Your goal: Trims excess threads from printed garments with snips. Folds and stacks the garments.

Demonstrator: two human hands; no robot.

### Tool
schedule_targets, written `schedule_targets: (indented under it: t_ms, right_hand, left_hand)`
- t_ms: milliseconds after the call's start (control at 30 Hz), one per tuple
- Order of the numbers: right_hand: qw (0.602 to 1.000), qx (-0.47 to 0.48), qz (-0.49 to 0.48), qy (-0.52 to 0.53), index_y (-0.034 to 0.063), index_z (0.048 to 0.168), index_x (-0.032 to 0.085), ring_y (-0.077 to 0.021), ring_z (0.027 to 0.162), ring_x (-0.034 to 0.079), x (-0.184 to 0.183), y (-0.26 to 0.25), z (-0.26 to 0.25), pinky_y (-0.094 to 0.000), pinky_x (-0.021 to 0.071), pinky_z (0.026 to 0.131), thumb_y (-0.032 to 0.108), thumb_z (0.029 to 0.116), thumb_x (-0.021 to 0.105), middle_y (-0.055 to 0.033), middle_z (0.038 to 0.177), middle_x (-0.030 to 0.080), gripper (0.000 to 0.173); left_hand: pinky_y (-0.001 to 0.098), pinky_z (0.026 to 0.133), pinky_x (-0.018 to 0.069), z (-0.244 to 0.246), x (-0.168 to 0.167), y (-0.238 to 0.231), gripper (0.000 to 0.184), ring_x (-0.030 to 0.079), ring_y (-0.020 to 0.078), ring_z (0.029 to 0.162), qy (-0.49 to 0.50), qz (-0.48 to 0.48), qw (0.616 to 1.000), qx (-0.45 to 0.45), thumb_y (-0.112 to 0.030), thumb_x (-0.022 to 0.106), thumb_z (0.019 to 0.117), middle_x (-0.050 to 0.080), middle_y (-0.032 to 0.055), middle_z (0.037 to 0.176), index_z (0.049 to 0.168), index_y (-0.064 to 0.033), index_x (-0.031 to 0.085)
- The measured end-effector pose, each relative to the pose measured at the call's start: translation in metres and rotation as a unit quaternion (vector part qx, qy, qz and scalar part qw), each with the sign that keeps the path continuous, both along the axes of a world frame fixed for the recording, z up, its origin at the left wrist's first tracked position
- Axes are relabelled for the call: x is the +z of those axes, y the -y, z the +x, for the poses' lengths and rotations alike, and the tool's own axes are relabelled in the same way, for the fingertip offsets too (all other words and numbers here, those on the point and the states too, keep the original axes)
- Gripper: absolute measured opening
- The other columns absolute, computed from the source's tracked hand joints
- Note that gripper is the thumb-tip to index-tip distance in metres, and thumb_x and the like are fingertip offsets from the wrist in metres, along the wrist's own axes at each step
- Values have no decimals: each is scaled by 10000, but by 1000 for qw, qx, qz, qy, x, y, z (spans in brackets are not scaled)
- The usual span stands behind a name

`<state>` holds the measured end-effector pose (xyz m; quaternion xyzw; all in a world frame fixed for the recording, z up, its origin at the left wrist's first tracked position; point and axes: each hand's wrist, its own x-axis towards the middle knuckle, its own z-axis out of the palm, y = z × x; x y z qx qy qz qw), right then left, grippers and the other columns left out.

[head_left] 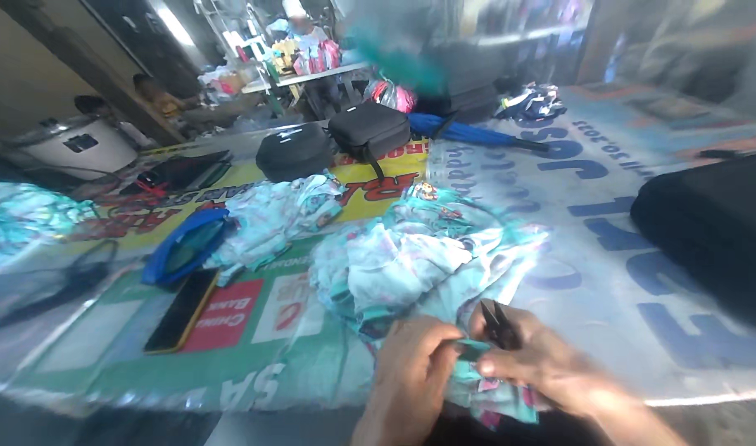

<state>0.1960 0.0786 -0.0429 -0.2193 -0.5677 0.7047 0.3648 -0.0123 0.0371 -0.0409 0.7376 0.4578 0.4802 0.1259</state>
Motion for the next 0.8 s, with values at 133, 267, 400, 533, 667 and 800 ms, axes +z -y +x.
schedule_targets:
  t_ms: [133, 267, 400, 533, 667, 800]
  right_hand:
    - [996, -65, 42, 39, 174, 940, 637, 61, 523, 500, 11, 0, -1, -108, 412, 456, 206, 941, 718, 124, 686, 575, 88]
    - [981, -98, 147, 79, 150, 922, 625, 57, 554, 513, 64, -18, -9, -105, 421, 495, 180, 968, 666, 118, 700, 590, 69]
    - [943, -150, 282, 90, 117, 879, 637, -10, 501, 483, 106, -39, -26, -140, 389, 451, 129, 949, 687, 43, 645, 567, 88]
    - [885, -204, 375, 186, 156, 979, 668, -26, 600, 566, 103, -53, -21, -194, 488, 524, 203, 987, 654, 59, 782, 639, 50]
    - [877, -33, 344, 333, 98, 950, 677, -108, 594, 540, 67, -36, 3, -322, 463, 560, 400, 985, 648, 4, 702, 582, 306]
    - [783, -31, 410, 467, 86, 1026, 660, -313, 725, 703, 23, -4, 7, -531, 555, 629, 355, 934, 711, -106, 765, 675, 289]
  left_hand:
    - [181, 832, 559, -4, 12, 9, 221, 665, -6, 940, 107, 133, 983, 69, -296, 482, 1086, 696, -81, 1000, 1080, -159, 656]
    - [292, 1020, 461, 11, 15, 26, 133, 644, 121, 1040, -118, 220, 965, -80, -246, 549, 1043, 691, 6, 1033, 1036, -158, 648]
    - [505, 1100, 388, 1, 45, -21, 181, 665, 223, 1128, -377, 327, 866, -25, -211, 505, 1054, 738, 42, 1094, 1079, -171, 679]
    - [701, 1152, 266, -56, 50, -98, 331, 641, 314, 1212, -431, 200, 874, 106, -321, 493, 1052, 714, 103, 1194, 1200, -135, 723]
    - [634, 1093, 390, -96, 22, -135, 567, 601, 369, 1271, -336, -129, 929, 83, -484, 357, 1090, 662, 165, 1329, 1395, -80, 613]
    - [727, 1081, 326, -79, 30, -114, 478, 568, 353, 1320, -349, -43, 922, 165, -453, 504, 1050, 613, 111, 1415, 1400, -148, 616]
